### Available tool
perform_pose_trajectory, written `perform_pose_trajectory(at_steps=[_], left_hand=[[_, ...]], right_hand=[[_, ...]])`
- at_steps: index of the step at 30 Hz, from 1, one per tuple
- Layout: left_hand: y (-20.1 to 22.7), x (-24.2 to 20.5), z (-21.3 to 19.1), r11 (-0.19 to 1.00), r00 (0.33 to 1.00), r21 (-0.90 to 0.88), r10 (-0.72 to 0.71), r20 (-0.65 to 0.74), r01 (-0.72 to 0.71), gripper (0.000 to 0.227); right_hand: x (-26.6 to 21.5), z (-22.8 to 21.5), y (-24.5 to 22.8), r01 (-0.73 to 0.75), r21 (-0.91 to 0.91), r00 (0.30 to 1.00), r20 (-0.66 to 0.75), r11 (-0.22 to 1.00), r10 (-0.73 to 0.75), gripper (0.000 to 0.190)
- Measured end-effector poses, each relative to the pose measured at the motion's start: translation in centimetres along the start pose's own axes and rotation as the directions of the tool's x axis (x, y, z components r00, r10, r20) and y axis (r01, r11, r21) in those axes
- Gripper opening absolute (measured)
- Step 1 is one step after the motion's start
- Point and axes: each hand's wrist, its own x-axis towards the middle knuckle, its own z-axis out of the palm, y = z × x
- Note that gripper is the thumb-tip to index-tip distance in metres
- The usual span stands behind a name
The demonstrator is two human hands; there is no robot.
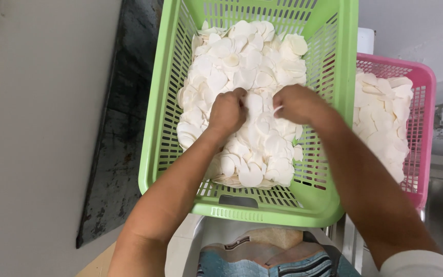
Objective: Separating thin vegetable slices to prevent sticking and stirring them in a deep fryer.
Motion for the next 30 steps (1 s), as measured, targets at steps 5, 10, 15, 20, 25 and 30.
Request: perform_pose_trajectory(at_steps=[5, 10, 15, 20, 25, 30], left_hand=[[-0.2, 1.2, 0.7, 0.998, 0.998, -0.033, 0.053, 0.039, -0.051, 0.014], [-0.2, 3.3, 2.7, 0.994, 1.000, 0.108, 0.004, -0.016, -0.003, 0.058], [0.7, 4.1, 1.6, 0.998, 0.995, -0.008, -0.066, 0.078, 0.067, 0.012], [-0.3, 4.1, -2.0, 0.993, 0.994, -0.094, -0.063, 0.086, 0.071, 0.011], [2.0, 2.5, -6.3, 0.987, 0.955, 0.003, -0.155, 0.253, 0.160, 0.019], [1.2, 2.5, -5.9, 0.913, 0.941, -0.340, -0.116, 0.317, 0.227, 0.017]], right_hand=[[-9.1, -5.0, 0.0, 0.182, 0.370, 0.979, -0.158, 0.911, -0.132, 0.031], [-14.9, -3.9, 5.0, -0.026, 0.607, 0.949, -0.236, 0.795, 0.211, 0.029], [-19.5, 8.7, 28.1, 0.184, 0.788, 0.757, -0.495, 0.588, 0.426, 0.017], [-27.8, 31.0, 49.1, 0.106, 0.883, 0.642, -0.412, 0.458, 0.647, 0.029], [-31.7, 43.3, 55.6, 0.016, 0.999, 0.420, -0.040, 0.037, 0.907, 0.007], [-29.6, 30.3, 35.2, -0.319, 0.944, 0.165, 0.138, -0.079, 0.977, 0.008]])
